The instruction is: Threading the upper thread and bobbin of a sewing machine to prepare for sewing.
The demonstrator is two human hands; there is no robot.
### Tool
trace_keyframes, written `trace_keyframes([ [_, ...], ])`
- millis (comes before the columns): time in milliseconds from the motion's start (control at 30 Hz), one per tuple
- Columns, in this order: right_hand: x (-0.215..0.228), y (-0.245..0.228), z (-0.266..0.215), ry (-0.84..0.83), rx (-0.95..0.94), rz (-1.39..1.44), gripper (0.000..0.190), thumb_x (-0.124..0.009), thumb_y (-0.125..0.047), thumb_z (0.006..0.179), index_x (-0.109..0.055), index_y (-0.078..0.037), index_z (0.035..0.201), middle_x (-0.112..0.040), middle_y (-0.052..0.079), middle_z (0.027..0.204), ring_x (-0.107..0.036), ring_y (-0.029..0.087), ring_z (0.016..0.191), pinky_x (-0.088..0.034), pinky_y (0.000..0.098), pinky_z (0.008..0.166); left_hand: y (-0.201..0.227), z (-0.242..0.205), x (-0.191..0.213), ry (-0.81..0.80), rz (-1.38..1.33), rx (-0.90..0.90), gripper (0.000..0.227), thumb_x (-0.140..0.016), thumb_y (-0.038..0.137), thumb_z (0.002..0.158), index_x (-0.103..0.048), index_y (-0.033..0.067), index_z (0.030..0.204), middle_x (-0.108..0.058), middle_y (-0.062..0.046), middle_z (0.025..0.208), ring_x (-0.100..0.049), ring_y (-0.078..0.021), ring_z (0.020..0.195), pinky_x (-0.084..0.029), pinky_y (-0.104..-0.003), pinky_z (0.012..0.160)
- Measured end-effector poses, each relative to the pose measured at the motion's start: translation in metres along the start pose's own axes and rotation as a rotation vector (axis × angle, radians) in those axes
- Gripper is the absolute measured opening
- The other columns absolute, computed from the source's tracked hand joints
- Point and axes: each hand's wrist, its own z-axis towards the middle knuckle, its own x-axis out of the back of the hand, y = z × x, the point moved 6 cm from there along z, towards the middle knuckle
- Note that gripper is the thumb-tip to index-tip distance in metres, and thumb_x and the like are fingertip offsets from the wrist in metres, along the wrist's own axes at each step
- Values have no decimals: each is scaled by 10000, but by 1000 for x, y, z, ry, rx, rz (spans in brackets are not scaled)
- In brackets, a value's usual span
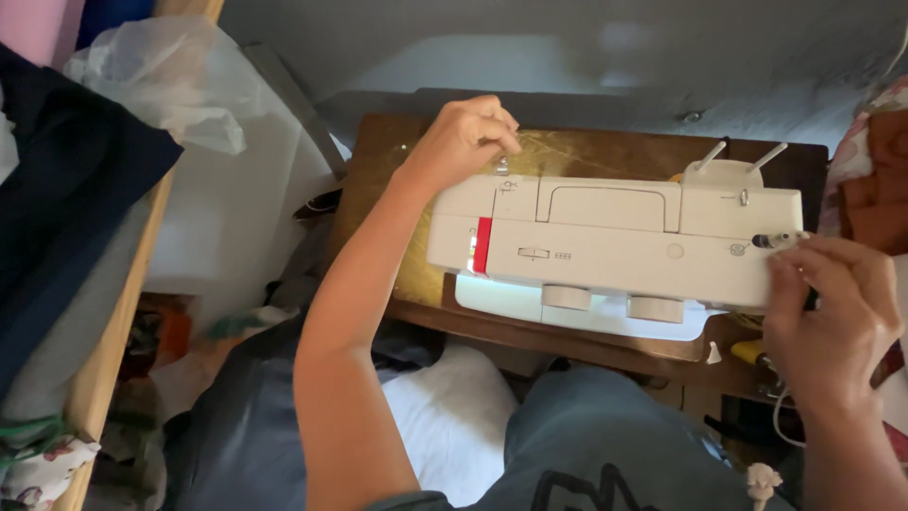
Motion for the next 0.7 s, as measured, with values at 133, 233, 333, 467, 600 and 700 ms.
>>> trace_keyframes([
  [133,2,-9,0,10,10,45,40,-776,208,1116,-777,237,1089,-681,345,1191,-655,402,1073,-594,423,862,-19,13,-12,-30,-125,92,240,-776,-65,869,-816,162,801,-711,-13,834,-782,-194,991,-616,-261,773],
  [233,10,-25,6,57,43,44,76,-724,180,1134,-777,225,1104,-679,334,1209,-688,442,1085,-609,505,960,-23,23,-18,-115,-156,268,217,-813,15,838,-827,224,782,-769,-7,902,-758,-118,930,-647,-241,839],
  [333,8,-26,9,100,94,64,155,-670,137,1133,-752,235,1045,-681,347,1163,-690,439,1038,-605,502,887,-18,31,-19,-201,-168,350,305,-705,-32,782,-824,248,757,-716,46,873,-645,-84,779,-559,-257,745],
  [467,14,-37,16,131,76,95,109,-646,148,1117,-709,224,1070,-656,353,1184,-698,489,1090,-591,536,955,-27,33,-27,-228,-229,371,297,-712,-39,773,-792,243,731,-701,-5,996,-686,-167,1154,-546,-343,932],
  [600,10,-33,5,183,47,117,132,-652,150,1126,-724,252,1083,-659,357,1184,-700,471,1079,-606,521,918,-43,24,-43,-208,-325,365,260,-733,-1,855,-748,222,723,-548,27,1107,-574,-129,1044,-537,-319,980],
  [700,-6,-19,-9,257,77,96,151,-658,163,1138,-725,265,1050,-664,376,1157,-703,448,999,-618,486,839,-50,27,-44,-189,-348,328,259,-698,-5,833,-720,223,712,-553,10,1107,-569,-164,1150,-487,-419,1053],
])
